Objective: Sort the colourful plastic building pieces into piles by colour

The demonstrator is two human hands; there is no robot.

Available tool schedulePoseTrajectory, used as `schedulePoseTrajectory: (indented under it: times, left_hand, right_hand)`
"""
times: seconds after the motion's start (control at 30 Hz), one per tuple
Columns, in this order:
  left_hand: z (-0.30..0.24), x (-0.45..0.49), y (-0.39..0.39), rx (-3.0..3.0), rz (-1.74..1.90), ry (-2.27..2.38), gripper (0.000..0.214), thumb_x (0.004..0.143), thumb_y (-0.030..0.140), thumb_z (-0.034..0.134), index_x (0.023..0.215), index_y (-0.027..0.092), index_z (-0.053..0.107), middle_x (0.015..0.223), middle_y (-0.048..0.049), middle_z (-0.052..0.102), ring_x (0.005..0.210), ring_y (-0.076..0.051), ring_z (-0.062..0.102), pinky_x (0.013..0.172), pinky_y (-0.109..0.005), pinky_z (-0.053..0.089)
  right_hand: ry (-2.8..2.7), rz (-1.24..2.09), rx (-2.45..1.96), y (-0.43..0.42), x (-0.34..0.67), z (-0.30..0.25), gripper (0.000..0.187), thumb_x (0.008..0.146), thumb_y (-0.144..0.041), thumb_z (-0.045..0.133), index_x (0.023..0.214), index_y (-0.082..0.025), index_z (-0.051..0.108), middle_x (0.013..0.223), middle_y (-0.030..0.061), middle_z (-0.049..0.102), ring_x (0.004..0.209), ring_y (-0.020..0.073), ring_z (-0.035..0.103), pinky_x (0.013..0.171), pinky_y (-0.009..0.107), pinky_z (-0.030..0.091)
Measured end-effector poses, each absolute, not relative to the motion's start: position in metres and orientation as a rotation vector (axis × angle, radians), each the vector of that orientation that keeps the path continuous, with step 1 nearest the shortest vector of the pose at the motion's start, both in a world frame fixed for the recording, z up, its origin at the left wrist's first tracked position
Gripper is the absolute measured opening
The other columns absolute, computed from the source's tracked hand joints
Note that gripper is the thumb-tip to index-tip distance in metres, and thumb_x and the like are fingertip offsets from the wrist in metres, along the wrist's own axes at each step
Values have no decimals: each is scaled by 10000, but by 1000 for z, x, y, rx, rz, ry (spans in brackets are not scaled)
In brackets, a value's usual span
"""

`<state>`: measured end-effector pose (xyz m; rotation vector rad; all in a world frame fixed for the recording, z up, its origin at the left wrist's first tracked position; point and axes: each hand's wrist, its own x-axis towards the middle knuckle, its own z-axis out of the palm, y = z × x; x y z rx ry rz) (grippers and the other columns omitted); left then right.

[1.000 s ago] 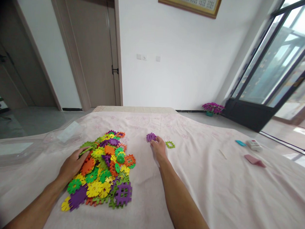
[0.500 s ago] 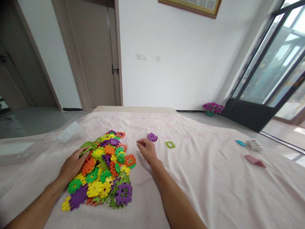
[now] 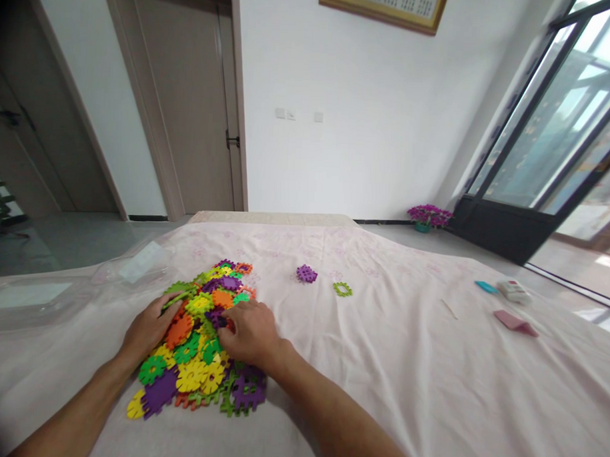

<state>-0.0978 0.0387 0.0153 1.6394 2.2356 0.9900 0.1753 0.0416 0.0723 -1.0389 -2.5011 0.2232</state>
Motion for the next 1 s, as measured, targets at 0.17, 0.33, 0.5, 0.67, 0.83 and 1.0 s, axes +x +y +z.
schedulePoseTrajectory:
  times: [0.17,0.33,0.5,0.67,0.83,1.0]
  left_hand:
    - [13,-99,40,1646,1000,2227,497,947,534,394,1293,266,632,1376,-69,637,1271,-274,581,1058,-394,446]
    - [13,-99,40,1648,1006,2221,493,947,531,398,1293,265,629,1380,-76,632,1277,-273,576,1059,-394,446]
    - [15,-98,39,1643,986,2236,515,948,547,381,1301,264,627,1386,-67,630,1280,-273,578,1055,-390,453]
    - [16,-98,39,1646,986,2242,519,943,560,383,1295,272,633,1378,-55,637,1269,-272,587,1045,-382,461]
    - [19,-96,38,1622,963,2251,533,947,567,367,1308,268,624,1395,-66,622,1277,-289,578,1054,-406,454]
    - [19,-96,39,1616,939,2246,534,950,560,365,1325,268,609,1401,-65,616,1286,-277,573,1063,-382,445]
  right_hand:
    - [-2545,135,-1066,36,174,78,152,830,-317,624,911,-224,712,942,61,712,893,225,615,777,331,423]
    - [-2557,89,-1100,32,166,72,188,806,-349,628,905,-209,704,953,91,700,924,266,605,782,376,446]
    - [-2455,233,-1129,40,165,63,104,790,-237,611,847,-207,692,910,70,709,904,243,618,814,359,458]
    - [-2031,598,-996,61,171,57,98,802,-243,646,857,-215,722,955,32,741,973,208,643,945,343,455]
    - [-1507,1058,-1081,96,192,52,253,797,-423,631,830,-183,704,725,14,670,683,171,626,623,284,507]
    - [-1158,1204,-1106,129,229,44,341,655,-477,726,754,-166,627,602,-28,541,546,131,556,489,257,500]
